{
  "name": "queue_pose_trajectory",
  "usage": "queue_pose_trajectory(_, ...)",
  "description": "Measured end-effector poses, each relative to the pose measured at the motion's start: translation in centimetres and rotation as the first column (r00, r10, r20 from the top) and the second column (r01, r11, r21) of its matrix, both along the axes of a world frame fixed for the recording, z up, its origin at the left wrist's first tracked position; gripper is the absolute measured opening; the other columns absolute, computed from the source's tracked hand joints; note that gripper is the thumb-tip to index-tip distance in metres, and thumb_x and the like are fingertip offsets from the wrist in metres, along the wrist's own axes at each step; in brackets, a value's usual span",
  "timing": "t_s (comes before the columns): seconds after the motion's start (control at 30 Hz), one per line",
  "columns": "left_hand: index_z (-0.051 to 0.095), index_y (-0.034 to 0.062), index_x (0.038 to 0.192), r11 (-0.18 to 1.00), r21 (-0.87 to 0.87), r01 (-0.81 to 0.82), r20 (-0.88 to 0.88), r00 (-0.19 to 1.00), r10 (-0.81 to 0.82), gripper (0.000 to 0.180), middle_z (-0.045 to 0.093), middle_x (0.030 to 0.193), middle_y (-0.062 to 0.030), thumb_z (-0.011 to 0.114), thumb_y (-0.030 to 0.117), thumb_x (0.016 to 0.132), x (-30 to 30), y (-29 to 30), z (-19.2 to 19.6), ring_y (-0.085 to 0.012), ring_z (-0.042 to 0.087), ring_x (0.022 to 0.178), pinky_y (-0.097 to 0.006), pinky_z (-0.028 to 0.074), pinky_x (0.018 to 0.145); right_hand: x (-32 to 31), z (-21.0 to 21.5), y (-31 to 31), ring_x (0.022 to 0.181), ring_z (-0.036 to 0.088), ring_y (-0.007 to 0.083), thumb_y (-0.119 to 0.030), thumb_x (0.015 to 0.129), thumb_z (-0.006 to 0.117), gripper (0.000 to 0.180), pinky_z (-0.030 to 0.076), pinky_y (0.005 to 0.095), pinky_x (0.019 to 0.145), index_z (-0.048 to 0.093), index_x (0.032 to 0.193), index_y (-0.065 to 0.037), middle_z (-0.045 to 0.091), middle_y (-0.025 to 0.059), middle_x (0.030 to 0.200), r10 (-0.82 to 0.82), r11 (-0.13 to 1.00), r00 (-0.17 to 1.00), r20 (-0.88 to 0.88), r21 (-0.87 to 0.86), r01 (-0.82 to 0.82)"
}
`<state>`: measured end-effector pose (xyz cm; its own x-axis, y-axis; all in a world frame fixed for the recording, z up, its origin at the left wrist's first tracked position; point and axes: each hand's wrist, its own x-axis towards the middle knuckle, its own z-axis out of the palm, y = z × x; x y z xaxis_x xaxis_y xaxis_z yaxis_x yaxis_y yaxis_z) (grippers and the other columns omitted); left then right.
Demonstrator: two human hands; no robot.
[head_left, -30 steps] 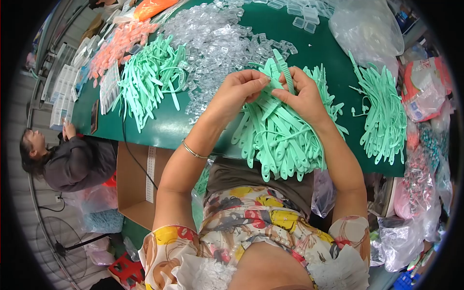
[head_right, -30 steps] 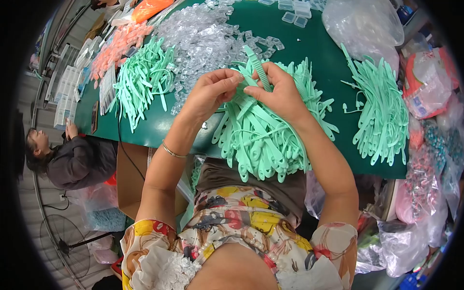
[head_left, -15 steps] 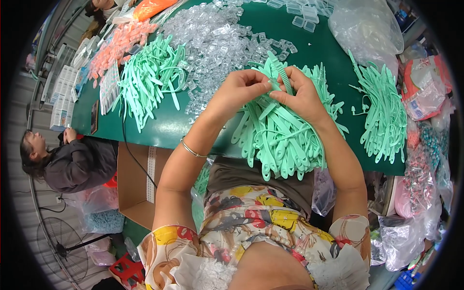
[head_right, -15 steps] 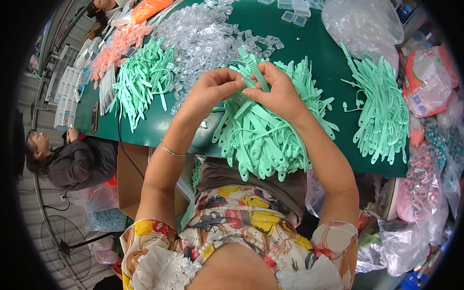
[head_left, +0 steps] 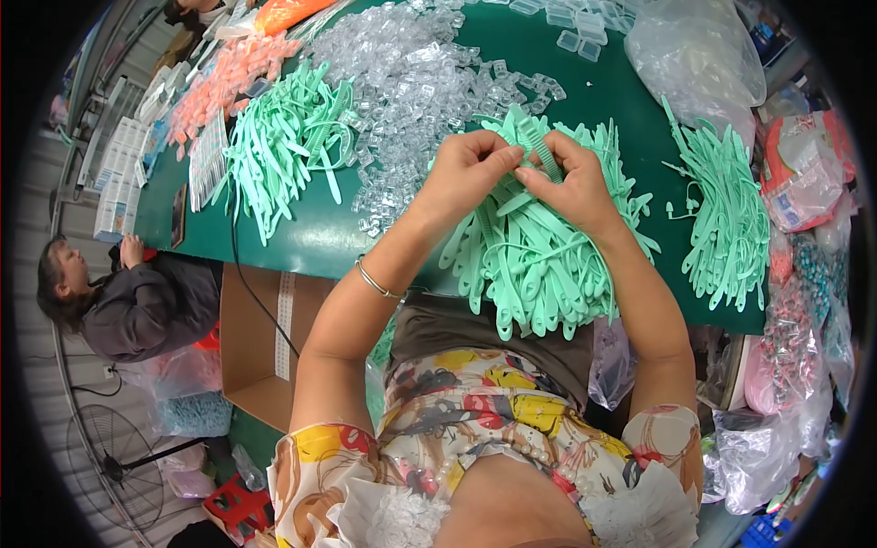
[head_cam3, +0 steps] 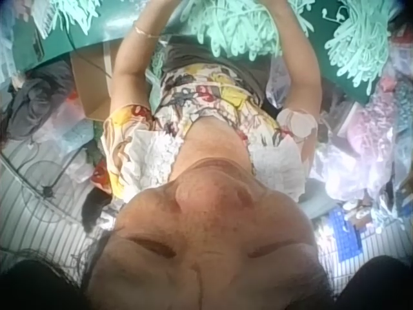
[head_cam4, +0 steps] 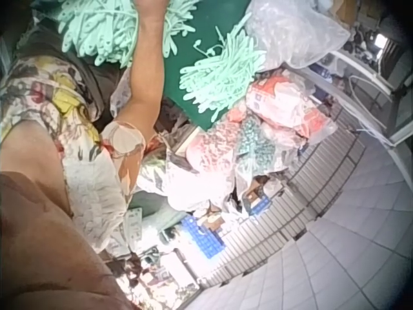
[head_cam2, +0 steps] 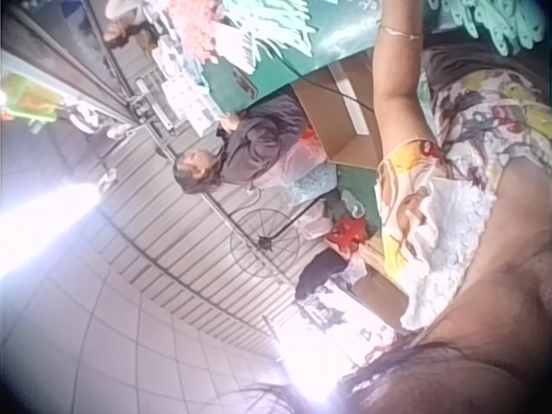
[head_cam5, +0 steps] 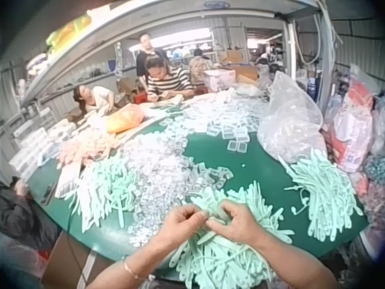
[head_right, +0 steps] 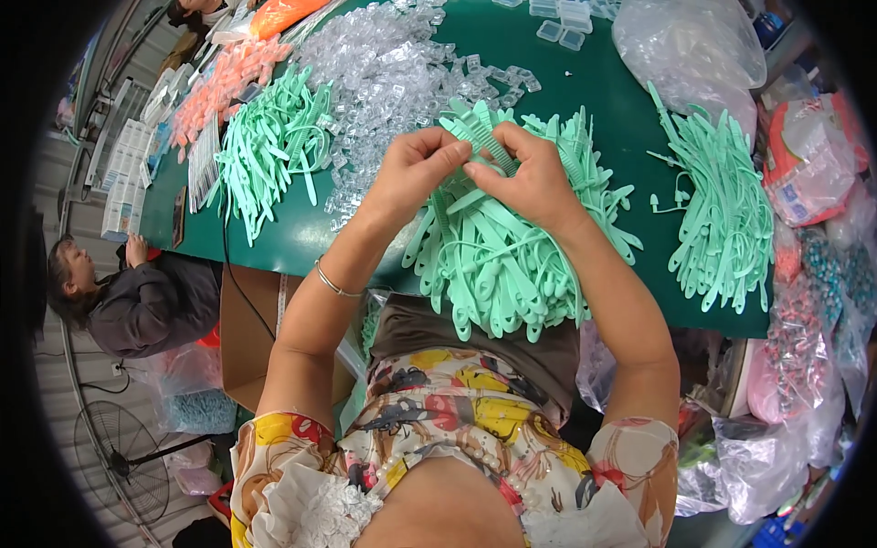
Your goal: Sorting and stacking green plastic parts at a factory assembly table.
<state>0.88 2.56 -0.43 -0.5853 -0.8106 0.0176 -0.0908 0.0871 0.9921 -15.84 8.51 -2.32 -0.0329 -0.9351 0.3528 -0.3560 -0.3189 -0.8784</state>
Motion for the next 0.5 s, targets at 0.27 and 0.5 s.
queue_pose_trajectory(0.27, 0.063, 0.0028, 0.078, 0.999, 0.038, -0.023, 0.001, 1.000, 0.023, 0.019, 0.050, 0.063, 0.0053, 0.061, 0.021, 0.085, 1.1, -2.1, 0.5, -0.0035, 0.040, 0.056, -0.019, 0.029, 0.050, -0.1, 0.0, -0.1, 0.064, 0.042, 0.0029, -0.020, 0.077, 0.070, 0.024, 0.035, 0.0207, 0.055, 0.052, 0.077, -0.004, 0.050, -0.0029, 0.068, 0.001, 0.992, 0.989, 0.150, 0.122, -0.020)
queue_pose_trajectory(0.5, 0.064, 0.0005, 0.083, 0.927, -0.372, 0.037, 0.299, 0.951, 0.083, 0.017, 0.057, 0.073, 0.0029, 0.067, 0.017, 0.079, 5.0, -4.6, 0.1, -0.0044, 0.047, 0.063, -0.021, 0.041, 0.057, -0.5, -0.1, -0.5, 0.060, 0.037, 0.0046, -0.032, 0.096, 0.043, 0.033, 0.032, 0.0199, 0.059, 0.058, 0.091, -0.003, 0.039, -0.0049, 0.063, 0.002, 0.990, 0.951, 0.310, 0.132, -0.045)
